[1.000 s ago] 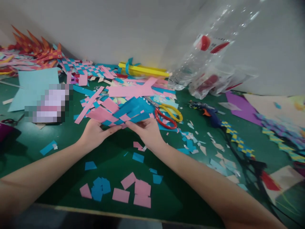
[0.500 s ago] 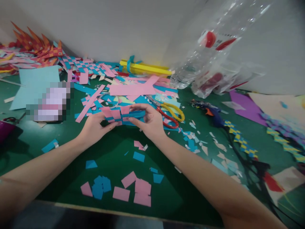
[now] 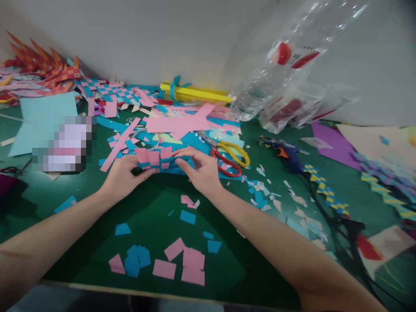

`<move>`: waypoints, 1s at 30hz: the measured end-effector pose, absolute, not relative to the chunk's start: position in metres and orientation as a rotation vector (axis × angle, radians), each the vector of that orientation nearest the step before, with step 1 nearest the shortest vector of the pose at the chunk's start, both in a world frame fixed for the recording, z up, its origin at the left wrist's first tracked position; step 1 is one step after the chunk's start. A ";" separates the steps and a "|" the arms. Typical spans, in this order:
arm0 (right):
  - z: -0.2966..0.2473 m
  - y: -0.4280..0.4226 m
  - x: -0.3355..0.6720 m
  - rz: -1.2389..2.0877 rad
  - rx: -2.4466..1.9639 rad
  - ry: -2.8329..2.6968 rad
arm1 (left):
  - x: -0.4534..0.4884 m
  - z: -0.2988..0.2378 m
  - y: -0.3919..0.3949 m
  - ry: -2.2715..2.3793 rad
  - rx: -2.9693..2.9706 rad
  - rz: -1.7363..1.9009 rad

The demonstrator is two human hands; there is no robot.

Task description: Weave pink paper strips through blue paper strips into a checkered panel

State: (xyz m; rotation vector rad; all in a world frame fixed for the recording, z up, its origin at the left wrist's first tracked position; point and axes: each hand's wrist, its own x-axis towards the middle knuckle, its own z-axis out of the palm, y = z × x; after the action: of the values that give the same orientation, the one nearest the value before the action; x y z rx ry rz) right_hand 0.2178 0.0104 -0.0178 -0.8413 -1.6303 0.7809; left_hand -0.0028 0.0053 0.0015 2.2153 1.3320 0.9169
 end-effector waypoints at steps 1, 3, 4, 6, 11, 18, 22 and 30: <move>-0.018 0.011 0.218 0.782 -0.843 -1.633 | -0.003 0.002 0.005 1.340 2.205 0.916; -0.018 0.011 0.219 0.782 -0.837 -1.643 | -0.004 0.003 0.005 1.382 2.176 0.899; -0.018 0.012 0.220 0.784 -0.834 -1.647 | -0.005 0.004 0.005 1.413 2.159 0.891; -0.018 0.012 0.220 0.802 -0.832 -1.641 | -0.006 0.004 0.005 1.449 2.129 0.878; -0.019 0.013 0.219 0.868 -0.831 -1.584 | -0.009 0.004 0.005 1.442 2.106 0.875; -0.022 0.017 0.223 0.815 -0.849 -1.566 | -0.008 0.004 0.006 1.367 2.108 0.884; -0.020 0.016 0.225 0.790 -0.860 -1.617 | -0.007 0.005 0.005 1.356 2.089 0.924; -0.018 0.012 0.224 0.735 -0.875 -1.692 | -0.009 0.006 0.001 1.445 2.045 0.965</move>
State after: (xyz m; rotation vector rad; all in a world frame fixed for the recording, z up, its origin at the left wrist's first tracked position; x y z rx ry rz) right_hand 0.2237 0.0117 -0.0177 -0.8746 -1.6916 0.7349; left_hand -0.0088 0.0007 0.0060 2.0450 1.4447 0.9652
